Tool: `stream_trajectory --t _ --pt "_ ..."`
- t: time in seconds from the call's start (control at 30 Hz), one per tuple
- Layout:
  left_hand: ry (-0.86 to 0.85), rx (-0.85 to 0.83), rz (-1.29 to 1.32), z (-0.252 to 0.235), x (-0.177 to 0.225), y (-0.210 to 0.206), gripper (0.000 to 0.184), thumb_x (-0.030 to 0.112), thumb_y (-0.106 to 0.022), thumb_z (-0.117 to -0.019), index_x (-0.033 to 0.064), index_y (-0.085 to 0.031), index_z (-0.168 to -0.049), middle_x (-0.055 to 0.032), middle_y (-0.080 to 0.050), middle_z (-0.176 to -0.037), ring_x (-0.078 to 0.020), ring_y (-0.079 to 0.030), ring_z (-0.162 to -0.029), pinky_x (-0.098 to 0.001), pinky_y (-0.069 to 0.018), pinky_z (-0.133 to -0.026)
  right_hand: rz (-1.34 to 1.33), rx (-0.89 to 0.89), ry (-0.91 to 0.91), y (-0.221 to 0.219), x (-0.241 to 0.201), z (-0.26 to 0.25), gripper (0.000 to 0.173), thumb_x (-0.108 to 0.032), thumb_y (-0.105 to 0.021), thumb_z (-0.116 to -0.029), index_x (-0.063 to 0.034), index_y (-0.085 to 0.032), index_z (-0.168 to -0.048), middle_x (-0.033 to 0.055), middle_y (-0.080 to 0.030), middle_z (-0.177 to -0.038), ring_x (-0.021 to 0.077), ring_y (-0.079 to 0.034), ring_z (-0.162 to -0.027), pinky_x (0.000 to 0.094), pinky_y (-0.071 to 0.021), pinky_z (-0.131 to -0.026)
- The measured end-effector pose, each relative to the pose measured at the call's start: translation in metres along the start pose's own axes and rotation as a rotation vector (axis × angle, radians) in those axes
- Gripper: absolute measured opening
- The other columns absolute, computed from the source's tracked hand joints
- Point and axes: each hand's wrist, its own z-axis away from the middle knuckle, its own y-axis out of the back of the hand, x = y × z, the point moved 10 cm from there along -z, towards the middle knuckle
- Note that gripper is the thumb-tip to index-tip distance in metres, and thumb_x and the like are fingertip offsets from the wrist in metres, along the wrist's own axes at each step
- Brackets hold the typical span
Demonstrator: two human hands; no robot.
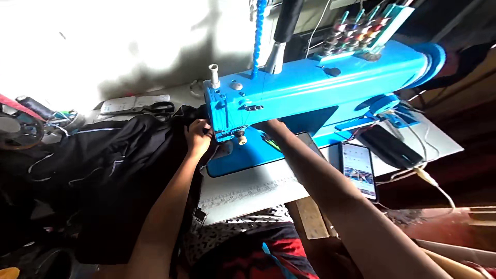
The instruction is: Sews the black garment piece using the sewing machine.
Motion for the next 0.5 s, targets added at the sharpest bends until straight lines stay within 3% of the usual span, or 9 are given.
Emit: stream_trajectory --t 0.1,0.13,0.2,0.3,0.4,0.5 --pt "0.164 0.174 0.047 0.014 -0.025 0.031 0.027 0.017 -0.064 -0.0988 -0.0060 -0.068 -0.113 -0.0207 -0.070 -0.115 -0.0322 -0.065 -0.114 -0.0545 -0.0441 -0.108 0.138 0.117 0.171 -0.009 -0.010 0.012 0.034 -0.023 -0.065 -0.0978 0.0021 -0.069 -0.121 0.0283 -0.066 -0.124 0.0460 -0.059 -0.123 0.0674 -0.0428 -0.101" --pt "0.198 0.244 0.061 0.025 -0.032 0.045 0.028 0.016 -0.062 -0.1000 -0.0080 -0.066 -0.114 -0.0230 -0.070 -0.116 -0.0325 -0.066 -0.114 -0.0505 -0.0486 -0.104 0.187 0.139 0.169 -0.010 -0.005 0.024 0.033 -0.024 -0.063 -0.0999 -0.0006 -0.070 -0.121 0.0259 -0.067 -0.125 0.0446 -0.059 -0.125 0.0654 -0.0416 -0.104" --pt "0.235 0.341 0.068 0.055 -0.046 0.072 0.033 0.021 -0.058 -0.1034 -0.0096 -0.062 -0.116 -0.0252 -0.067 -0.118 -0.0325 -0.065 -0.114 -0.0478 -0.0504 -0.102 0.258 0.189 0.087 -0.007 0.014 0.058 0.030 -0.023 -0.061 -0.1022 -0.0039 -0.071 -0.123 0.0223 -0.067 -0.126 0.0425 -0.058 -0.127 0.0612 -0.0411 -0.109" --pt "0.268 0.423 0.173 0.099 -0.056 0.097 0.036 0.020 -0.057 -0.1037 -0.0124 -0.057 -0.120 -0.0225 -0.063 -0.115 -0.0222 -0.061 -0.109 -0.0365 -0.0491 -0.099 0.248 0.163 -0.096 -0.009 0.045 0.103 0.027 -0.012 -0.058 -0.1011 -0.0017 -0.070 -0.123 0.0260 -0.066 -0.126 0.0469 -0.055 -0.128 0.0635 -0.0401 -0.106" --pt "0.279 0.418 0.259 0.131 -0.045 0.103 0.039 0.010 -0.055 -0.1030 -0.0150 -0.045 -0.131 -0.0231 -0.058 -0.117 -0.0147 -0.058 -0.101 -0.0285 -0.0490 -0.092 0.212 0.221 0.023 -0.019 0.030 0.130 0.022 -0.001 -0.059 -0.0964 0.0002 -0.073 -0.113 0.0247 -0.070 -0.115 0.0461 -0.062 -0.116 0.0615 -0.0477 -0.098" --pt "0.165 0.347 0.235 0.149 -0.028 0.101 0.037 0.004 -0.049 -0.1031 -0.0146 -0.043 -0.134 -0.0229 -0.057 -0.124 -0.0095 -0.061 -0.098 -0.0243 -0.0513 -0.088 0.272 0.255 0.212 -0.035 0.006 0.142 0.024 -0.001 -0.061 -0.0947 -0.0004 -0.071 -0.116 0.0223 -0.071 -0.107 0.0428 -0.068 -0.103 0.0564 -0.0559 -0.082"
